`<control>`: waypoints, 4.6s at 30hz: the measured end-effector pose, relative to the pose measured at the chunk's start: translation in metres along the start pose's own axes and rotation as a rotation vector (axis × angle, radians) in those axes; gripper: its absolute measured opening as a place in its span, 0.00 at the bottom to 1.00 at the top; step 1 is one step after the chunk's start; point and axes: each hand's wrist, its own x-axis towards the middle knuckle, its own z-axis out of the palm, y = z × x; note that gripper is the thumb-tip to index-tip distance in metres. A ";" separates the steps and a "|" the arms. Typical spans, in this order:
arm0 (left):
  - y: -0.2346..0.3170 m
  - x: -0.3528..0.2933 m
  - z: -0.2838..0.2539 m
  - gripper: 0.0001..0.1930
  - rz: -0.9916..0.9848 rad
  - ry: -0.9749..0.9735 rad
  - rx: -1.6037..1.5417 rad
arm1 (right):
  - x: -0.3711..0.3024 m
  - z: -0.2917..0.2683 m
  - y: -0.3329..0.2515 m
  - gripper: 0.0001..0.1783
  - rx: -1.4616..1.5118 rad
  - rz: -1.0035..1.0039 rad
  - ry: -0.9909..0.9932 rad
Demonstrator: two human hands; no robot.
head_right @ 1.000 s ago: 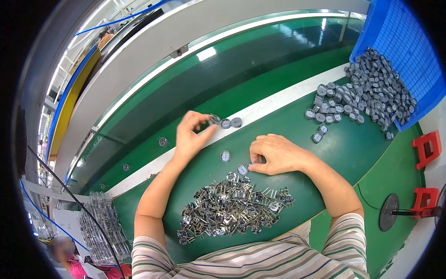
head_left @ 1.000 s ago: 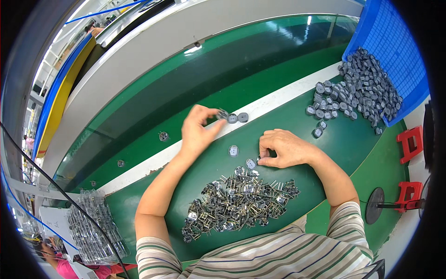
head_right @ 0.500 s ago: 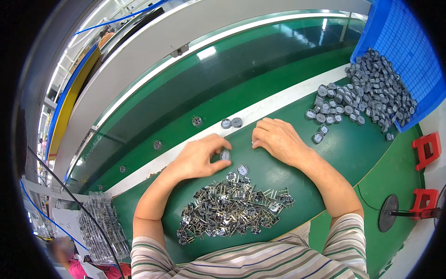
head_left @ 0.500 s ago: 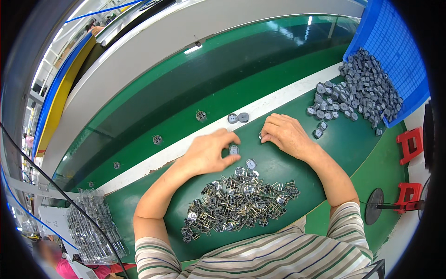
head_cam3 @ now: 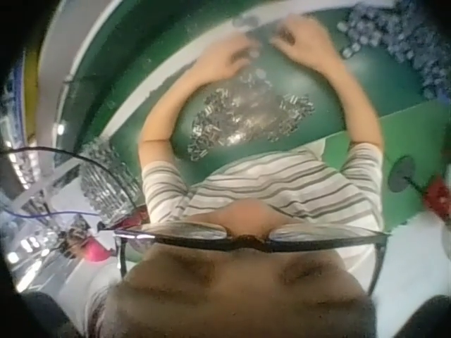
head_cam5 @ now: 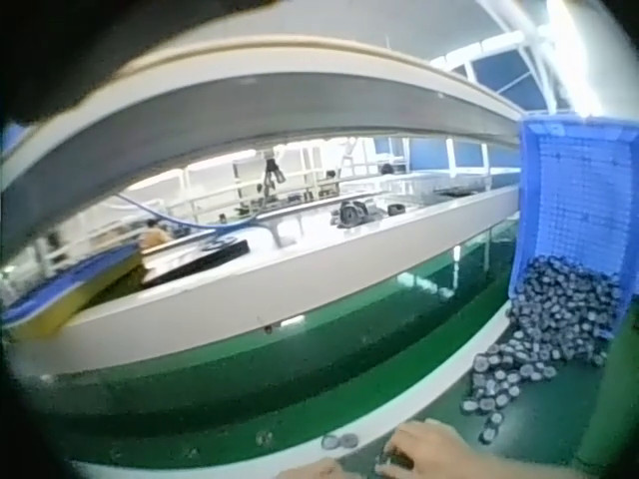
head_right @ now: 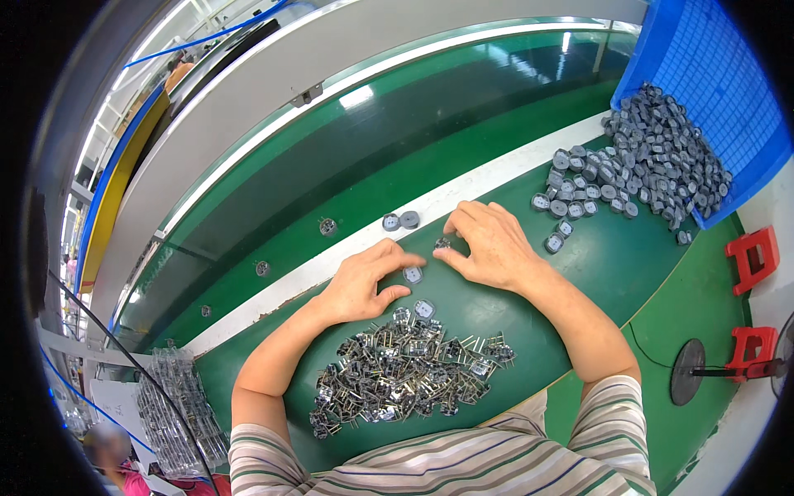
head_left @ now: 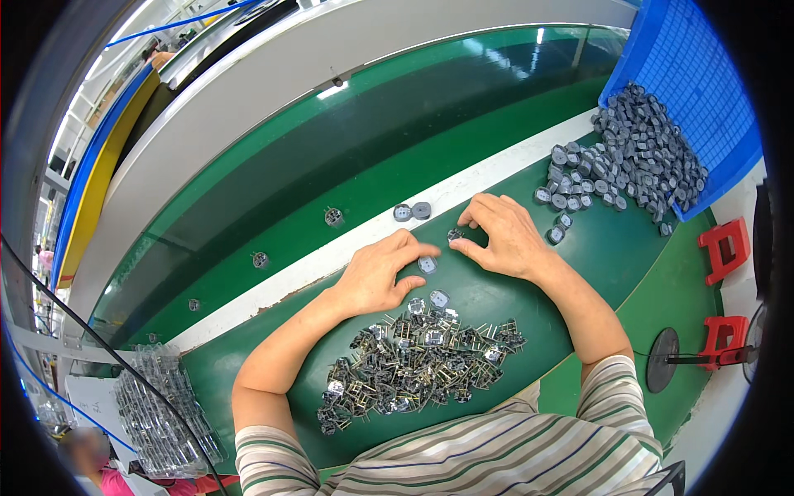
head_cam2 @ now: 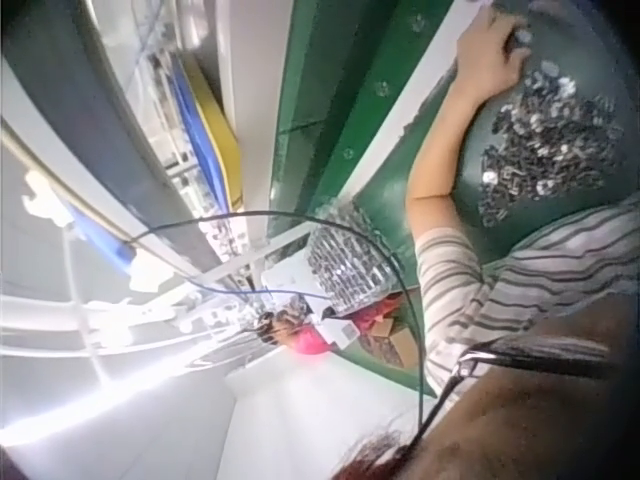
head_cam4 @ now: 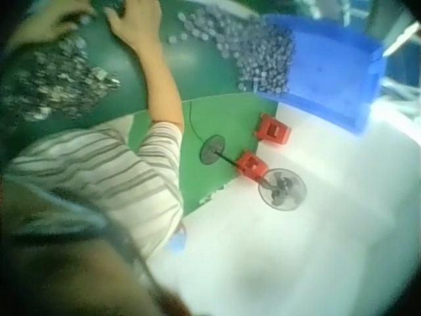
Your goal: The person assembles or sorts small plastic parts by hand on a factory assembly line, taking them from a blue bin.
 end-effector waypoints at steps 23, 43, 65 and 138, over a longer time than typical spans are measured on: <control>-0.004 -0.001 0.025 0.22 -0.026 0.182 0.089 | -0.005 0.023 0.004 0.06 0.123 0.227 -0.028; -0.009 0.003 0.030 0.21 -0.032 0.168 0.020 | -0.003 0.038 -0.015 0.07 0.171 -0.072 -0.015; -0.115 -0.002 -0.034 0.16 -0.399 0.562 0.297 | -0.006 0.015 -0.016 0.08 0.367 -0.169 -0.503; -0.023 0.002 0.003 0.23 0.091 -0.002 -0.115 | 0.004 0.000 0.007 0.10 0.273 0.436 -0.200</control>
